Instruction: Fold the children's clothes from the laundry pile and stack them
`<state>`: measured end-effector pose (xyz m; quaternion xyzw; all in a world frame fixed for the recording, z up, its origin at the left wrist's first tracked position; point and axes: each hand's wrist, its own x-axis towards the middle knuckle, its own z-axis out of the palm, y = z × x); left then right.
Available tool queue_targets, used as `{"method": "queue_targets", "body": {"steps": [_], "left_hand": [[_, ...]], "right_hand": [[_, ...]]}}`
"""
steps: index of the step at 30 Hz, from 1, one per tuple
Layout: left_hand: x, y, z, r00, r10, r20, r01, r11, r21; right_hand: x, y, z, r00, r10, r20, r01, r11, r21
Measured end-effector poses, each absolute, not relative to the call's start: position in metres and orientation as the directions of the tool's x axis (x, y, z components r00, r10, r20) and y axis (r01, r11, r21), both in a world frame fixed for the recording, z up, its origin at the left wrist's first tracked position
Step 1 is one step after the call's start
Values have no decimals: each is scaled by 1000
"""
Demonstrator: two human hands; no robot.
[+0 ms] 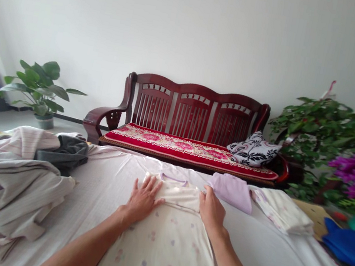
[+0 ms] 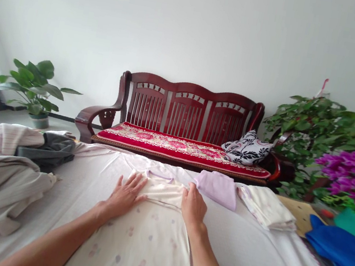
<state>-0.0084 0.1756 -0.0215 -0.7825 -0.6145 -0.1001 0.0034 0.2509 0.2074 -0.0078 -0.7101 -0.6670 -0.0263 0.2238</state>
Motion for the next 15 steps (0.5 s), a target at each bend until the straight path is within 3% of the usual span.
{"method": "queue_targets", "body": {"steps": [4,8,15], "left_hand": [[-9,177,-20,202,971,129,962,-221,158],[-10,178,-20,188,975,122,961,-208,180],[-9,178,-19,164,978,131,971,-183,156]], "right_hand": [[245,198,-6,-140,817,560,923,312,-225],[241,185,-6,-398,741,541,781,582,-224],[251,179,-10,-434,799,416,813,546,-201]]}}
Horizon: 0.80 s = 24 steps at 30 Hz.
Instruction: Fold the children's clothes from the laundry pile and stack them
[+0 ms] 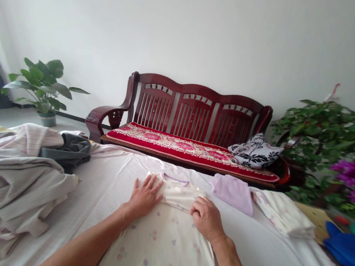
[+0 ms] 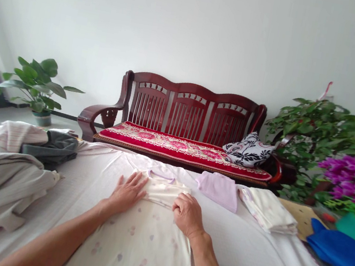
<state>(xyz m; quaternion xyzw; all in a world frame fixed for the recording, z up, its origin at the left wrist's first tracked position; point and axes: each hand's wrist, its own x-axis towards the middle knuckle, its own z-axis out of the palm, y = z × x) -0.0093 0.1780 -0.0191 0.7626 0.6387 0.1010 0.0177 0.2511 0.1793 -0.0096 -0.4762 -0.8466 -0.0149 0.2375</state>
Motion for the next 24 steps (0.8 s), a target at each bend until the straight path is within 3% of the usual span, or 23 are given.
{"method": "queue_targets", "body": {"steps": [3,7,12,17,24], "left_hand": [[-11,179,-22,192,957,217,964,-225,141],[-11,180,-23,424,850,312,850,-493,188],[-4,173,-20,638,718,279,673,-695,252],[-1,165,-13,683,702,202,673,-712,199],[1,163,-9,691,696,196,678,-718,157]], "right_hand": [[249,182,-9,-423,793,439,837,527,-145],[244,181,-6,-417,747,518,801,571,-178],[242,180,-5,-492,745,450,746,628,-223],[245,184,-6,-379,834,402,831,498,-249],[255,203,-13,-53,882,468,912,234,-337]]}}
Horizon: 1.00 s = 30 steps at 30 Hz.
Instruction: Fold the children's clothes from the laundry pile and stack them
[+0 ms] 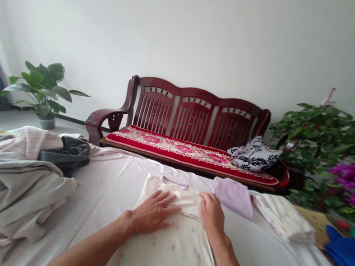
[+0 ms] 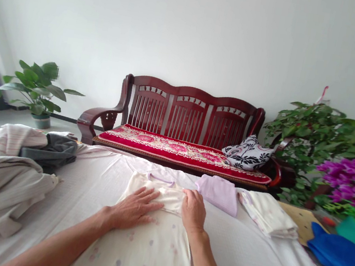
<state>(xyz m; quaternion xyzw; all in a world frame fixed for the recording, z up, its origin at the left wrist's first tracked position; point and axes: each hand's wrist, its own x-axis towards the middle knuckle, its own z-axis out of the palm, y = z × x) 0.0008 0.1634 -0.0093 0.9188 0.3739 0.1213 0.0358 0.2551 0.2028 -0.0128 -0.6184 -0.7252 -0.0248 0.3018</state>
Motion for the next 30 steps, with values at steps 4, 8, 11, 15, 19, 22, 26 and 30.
{"method": "queue_targets", "body": {"steps": [4,8,11,15,19,22,26,30], "left_hand": [[2,164,-13,688,693,214,676,-720,158],[3,164,-16,695,677,242,666,-733,138],[3,164,-16,734,631,250,617,-774,143],[2,164,-16,755,617,220,590,-787,181],[5,163,-13,726,656,208,634,-755,168],[8,163,-12,708,682,180,663,-731,163],[9,164,-12,683,716,141,690,-697,197],[8,165,-12,659,741,125,707,-668,230]], "right_hand": [[258,210,-16,-21,924,382,956,130,-262],[256,213,-16,18,940,342,973,62,-222],[255,215,-15,54,950,306,970,23,-242],[258,218,-17,74,945,318,961,17,-275],[257,214,-18,-22,848,529,940,198,-278],[249,206,-16,-203,758,620,847,454,-278],[237,195,-14,-450,705,548,713,653,-255],[236,193,-14,-489,739,465,723,641,-259]]}}
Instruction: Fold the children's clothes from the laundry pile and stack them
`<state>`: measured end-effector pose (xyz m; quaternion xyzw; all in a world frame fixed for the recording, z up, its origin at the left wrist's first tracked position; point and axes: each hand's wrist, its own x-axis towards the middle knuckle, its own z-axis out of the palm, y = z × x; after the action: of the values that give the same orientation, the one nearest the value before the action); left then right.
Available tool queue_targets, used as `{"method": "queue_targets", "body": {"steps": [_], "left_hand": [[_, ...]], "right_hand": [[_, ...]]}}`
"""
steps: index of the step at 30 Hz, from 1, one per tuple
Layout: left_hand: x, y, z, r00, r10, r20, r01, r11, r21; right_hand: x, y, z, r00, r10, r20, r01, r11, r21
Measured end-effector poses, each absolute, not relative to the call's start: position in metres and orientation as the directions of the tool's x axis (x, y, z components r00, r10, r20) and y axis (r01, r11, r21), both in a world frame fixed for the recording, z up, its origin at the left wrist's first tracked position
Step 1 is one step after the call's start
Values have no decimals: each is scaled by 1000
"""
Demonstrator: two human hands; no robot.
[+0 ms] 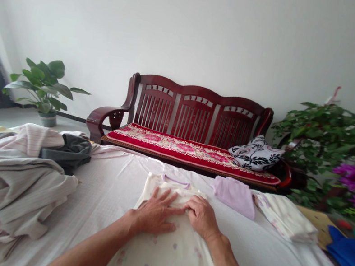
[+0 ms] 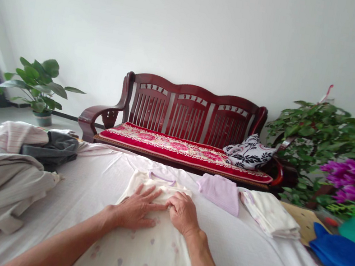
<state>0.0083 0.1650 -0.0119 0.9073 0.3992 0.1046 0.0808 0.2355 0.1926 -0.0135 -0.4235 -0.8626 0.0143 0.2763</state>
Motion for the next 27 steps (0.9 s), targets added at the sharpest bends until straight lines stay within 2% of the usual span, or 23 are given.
{"method": "queue_targets", "body": {"steps": [4,9,12,16,21,24,27], "left_hand": [[7,164,-11,647,751,130,704,-654,278],[12,163,-10,546,817,186,739,-575,351],[16,164,-12,533,826,186,771,-564,297],[19,166,-15,494,847,198,825,-528,200],[22,167,-18,448,869,209,856,-485,182],[23,167,-21,443,872,206,857,-480,188],[20,170,-22,431,879,205,862,-468,196]], "right_hand": [[237,196,-15,-462,767,445,767,598,-233],[239,197,-17,-499,721,480,730,648,-215],[240,197,-17,-506,732,455,726,647,-233],[239,198,-16,-451,791,413,788,570,-230],[235,197,-14,-389,808,443,824,520,-225],[231,194,-17,-464,747,475,784,597,-173],[230,192,-23,-547,744,384,781,619,-86]]}}
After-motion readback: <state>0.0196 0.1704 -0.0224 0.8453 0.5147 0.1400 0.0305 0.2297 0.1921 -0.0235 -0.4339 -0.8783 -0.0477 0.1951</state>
